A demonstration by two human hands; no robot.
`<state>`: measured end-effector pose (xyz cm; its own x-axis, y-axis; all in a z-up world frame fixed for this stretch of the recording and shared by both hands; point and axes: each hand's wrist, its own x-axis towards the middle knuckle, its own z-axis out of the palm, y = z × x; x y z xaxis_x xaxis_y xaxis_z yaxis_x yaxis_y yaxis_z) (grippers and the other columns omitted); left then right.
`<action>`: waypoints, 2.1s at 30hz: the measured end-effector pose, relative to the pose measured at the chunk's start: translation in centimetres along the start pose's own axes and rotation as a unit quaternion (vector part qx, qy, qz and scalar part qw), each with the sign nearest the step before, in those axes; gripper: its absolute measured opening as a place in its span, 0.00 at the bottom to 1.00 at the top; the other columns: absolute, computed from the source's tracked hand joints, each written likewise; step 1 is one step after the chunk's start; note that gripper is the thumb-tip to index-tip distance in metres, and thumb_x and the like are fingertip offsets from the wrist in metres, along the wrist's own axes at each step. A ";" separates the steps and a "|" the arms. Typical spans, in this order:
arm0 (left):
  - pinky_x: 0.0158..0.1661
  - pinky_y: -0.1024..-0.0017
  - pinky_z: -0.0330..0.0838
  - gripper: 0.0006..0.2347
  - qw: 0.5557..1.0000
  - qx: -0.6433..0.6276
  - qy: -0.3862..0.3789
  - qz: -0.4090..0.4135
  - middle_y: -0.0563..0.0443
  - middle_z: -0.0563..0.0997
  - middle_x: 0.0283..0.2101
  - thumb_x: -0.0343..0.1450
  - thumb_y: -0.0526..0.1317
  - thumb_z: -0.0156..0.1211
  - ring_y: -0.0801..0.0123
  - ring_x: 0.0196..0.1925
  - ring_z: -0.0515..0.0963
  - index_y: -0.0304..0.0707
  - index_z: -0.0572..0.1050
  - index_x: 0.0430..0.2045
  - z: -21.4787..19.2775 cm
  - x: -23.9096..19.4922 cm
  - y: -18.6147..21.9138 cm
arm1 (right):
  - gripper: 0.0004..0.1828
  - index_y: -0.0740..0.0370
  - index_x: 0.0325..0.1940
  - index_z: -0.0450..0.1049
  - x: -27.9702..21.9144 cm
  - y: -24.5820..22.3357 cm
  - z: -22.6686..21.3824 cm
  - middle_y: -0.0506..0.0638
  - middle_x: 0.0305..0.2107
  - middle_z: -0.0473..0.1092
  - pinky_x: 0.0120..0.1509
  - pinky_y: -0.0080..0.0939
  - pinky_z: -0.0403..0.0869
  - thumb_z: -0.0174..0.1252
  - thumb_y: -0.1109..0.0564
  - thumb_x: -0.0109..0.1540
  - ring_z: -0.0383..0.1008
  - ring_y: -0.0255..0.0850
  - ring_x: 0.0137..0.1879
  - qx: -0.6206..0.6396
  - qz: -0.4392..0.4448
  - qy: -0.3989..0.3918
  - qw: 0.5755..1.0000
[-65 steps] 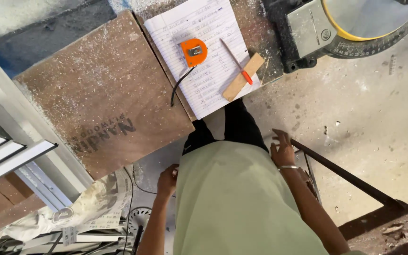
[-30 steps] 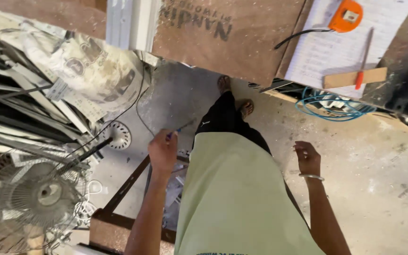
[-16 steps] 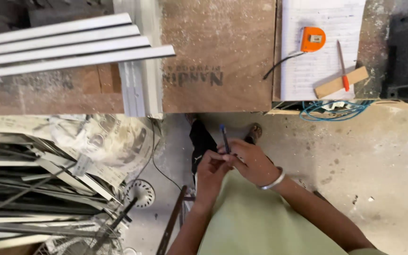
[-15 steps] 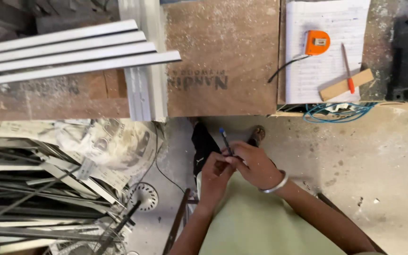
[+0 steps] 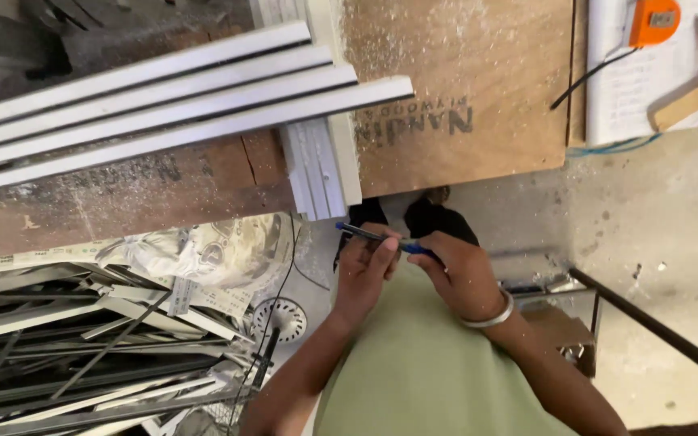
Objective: Measuring and cutting uPVC or metal profiles using a miter saw in a fabrication workshop.
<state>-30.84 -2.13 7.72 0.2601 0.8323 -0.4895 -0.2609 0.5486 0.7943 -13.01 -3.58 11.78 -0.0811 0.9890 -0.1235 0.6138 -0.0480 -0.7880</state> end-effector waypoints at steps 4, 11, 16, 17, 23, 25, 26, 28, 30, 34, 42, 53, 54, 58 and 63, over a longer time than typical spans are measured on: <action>0.25 0.79 0.57 0.08 0.999 -0.018 -0.049 0.009 0.59 0.69 0.23 0.79 0.41 0.57 0.82 0.23 0.64 0.35 0.73 0.36 -1.3 -0.7 0.1 | 0.10 0.64 0.38 0.71 -0.5 -0.1 0.6 0.57 0.27 0.68 0.36 0.50 0.69 0.56 0.54 0.67 0.71 0.55 0.32 0.052 0.017 -0.067 0.996; 0.24 0.82 0.54 0.09 0.996 -0.034 0.056 0.065 0.60 0.71 0.27 0.78 0.42 0.57 0.83 0.25 0.64 0.37 0.72 0.32 -1.3 -3.2 0.6 | 0.22 0.59 0.27 0.61 -2.7 0.5 1.1 0.44 0.19 0.56 0.28 0.37 0.56 0.46 0.47 0.73 0.55 0.36 0.24 0.490 0.221 -0.209 0.817; 0.22 0.84 0.58 0.11 0.895 -0.170 0.289 0.293 0.61 0.71 0.25 0.80 0.46 0.61 0.83 0.22 0.64 0.39 0.73 0.34 -13.1 -3.1 7.6 | 0.23 0.58 0.27 0.60 -6.5 7.0 -0.4 0.42 0.19 0.54 0.28 0.34 0.53 0.47 0.45 0.73 0.51 0.32 0.25 0.591 0.256 -0.153 0.749; 0.24 0.81 0.62 0.10 0.837 -0.132 0.359 0.390 0.58 0.72 0.25 0.80 0.45 0.61 0.80 0.22 0.66 0.39 0.73 0.36 -15.3 -3.5 9.6 | 0.22 0.60 0.28 0.62 -6.8 8.4 -1.1 0.43 0.20 0.55 0.29 0.33 0.55 0.47 0.45 0.72 0.53 0.32 0.26 0.549 0.265 -0.109 0.786; 0.44 0.68 0.83 0.05 0.795 0.292 0.248 0.471 0.43 0.81 0.47 0.84 0.38 0.53 0.62 0.48 0.83 0.38 0.74 0.49 -18.1 0.1 11.6 | 0.20 0.69 0.52 0.73 -5.4 7.6 -0.5 0.50 0.27 0.66 0.40 0.36 0.68 0.50 0.48 0.70 0.65 0.38 0.33 0.395 0.208 0.020 0.895; 0.49 0.63 0.80 0.05 0.754 0.388 0.200 0.490 0.41 0.80 0.49 0.83 0.36 0.52 0.59 0.51 0.82 0.36 0.74 0.49 -17.9 2.9 12.3 | 0.20 0.68 0.53 0.72 -4.1 5.7 1.3 0.51 0.27 0.66 0.40 0.37 0.68 0.51 0.48 0.70 0.66 0.39 0.33 0.451 0.212 0.057 0.865; 0.54 0.59 0.78 0.06 0.697 0.480 0.162 0.507 0.39 0.79 0.51 0.82 0.34 0.51 0.56 0.54 0.81 0.35 0.73 0.50 -17.7 4.9 12.8 | 0.19 0.67 0.54 0.72 -2.9 4.9 2.2 0.52 0.27 0.66 0.40 0.39 0.68 0.52 0.49 0.70 0.67 0.40 0.34 0.505 0.208 0.083 0.834; 0.57 0.56 0.75 0.07 0.655 0.566 0.135 0.482 0.38 0.79 0.53 0.80 0.33 0.53 0.52 0.56 0.80 0.34 0.75 0.51 -19.3 8.3 11.8 | 0.17 0.66 0.51 0.73 -1.2 3.2 4.6 0.52 0.29 0.68 0.37 0.39 0.67 0.51 0.49 0.68 0.68 0.41 0.33 0.571 0.217 0.116 0.784; 0.59 0.53 0.72 0.09 0.605 0.649 0.100 0.450 0.37 0.79 0.55 0.79 0.31 0.54 0.47 0.59 0.79 0.32 0.76 0.52 -20.5 10.7 11.4 | 0.16 0.65 0.47 0.73 0.1 1.5 7.2 0.53 0.30 0.69 0.35 0.38 0.66 0.50 0.49 0.67 0.69 0.42 0.32 0.636 0.229 0.150 0.722; 0.57 0.53 0.70 0.09 0.560 0.682 0.077 0.464 0.39 0.79 0.53 0.76 0.36 0.64 0.47 0.56 0.77 0.34 0.77 0.48 -21.0 12.9 12.3 | 0.20 0.63 0.33 0.67 2.0 -0.1 12.3 0.50 0.31 0.68 0.33 0.36 0.62 0.47 0.46 0.71 0.63 0.37 0.31 0.623 0.250 0.207 0.712; 0.51 0.51 0.70 0.07 0.574 0.632 -0.065 0.517 0.41 0.76 0.45 0.74 0.37 0.66 0.47 0.47 0.78 0.34 0.78 0.41 -20.2 14.1 13.4 | 0.19 0.63 0.37 0.67 8.3 -4.2 16.1 0.43 0.24 0.59 0.30 0.33 0.57 0.51 0.45 0.72 0.55 0.32 0.27 0.530 0.305 0.290 0.736; 0.45 0.55 0.73 0.11 0.670 0.486 -0.319 0.461 0.38 0.76 0.44 0.76 0.42 0.66 0.46 0.45 0.77 0.34 0.75 0.45 -16.7 13.4 16.0 | 0.17 0.66 0.45 0.76 15.8 -4.4 19.0 0.41 0.29 0.72 0.41 0.32 0.69 0.61 0.48 0.68 0.68 0.26 0.37 0.379 0.277 0.425 0.774; 0.45 0.55 0.73 0.11 0.666 0.489 -0.333 0.454 0.38 0.76 0.44 0.76 0.42 0.66 0.46 0.45 0.77 0.34 0.75 0.45 -17.6 13.8 16.0 | 0.17 0.66 0.45 0.76 15.8 -4.8 18.8 0.41 0.29 0.72 0.41 0.32 0.69 0.61 0.48 0.68 0.68 0.26 0.37 0.385 0.286 0.432 0.764; 0.34 0.71 0.77 0.10 0.816 0.328 -0.388 0.275 0.45 0.80 0.37 0.76 0.41 0.53 0.65 0.33 0.81 0.37 0.78 0.46 -19.2 15.3 15.7 | 0.14 0.62 0.50 0.75 16.2 -5.7 18.5 0.42 0.27 0.65 0.37 0.34 0.64 0.53 0.51 0.68 0.63 0.30 0.32 0.453 0.246 0.441 0.734; 0.39 0.73 0.79 0.11 0.856 0.276 -0.406 0.160 0.43 0.83 0.39 0.77 0.37 0.57 0.70 0.36 0.81 0.28 0.73 0.49 -18.2 15.2 15.1 | 0.11 0.65 0.50 0.71 16.2 -5.7 18.6 0.46 0.32 0.70 0.48 0.36 0.71 0.53 0.53 0.73 0.70 0.34 0.40 0.334 0.222 0.500 0.768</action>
<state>-47.71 20.24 5.69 0.8761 0.4817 0.0184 -0.0180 -0.0054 0.9998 -32.47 10.10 3.08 0.8680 0.4513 -0.2074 -0.1599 -0.1413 -0.9770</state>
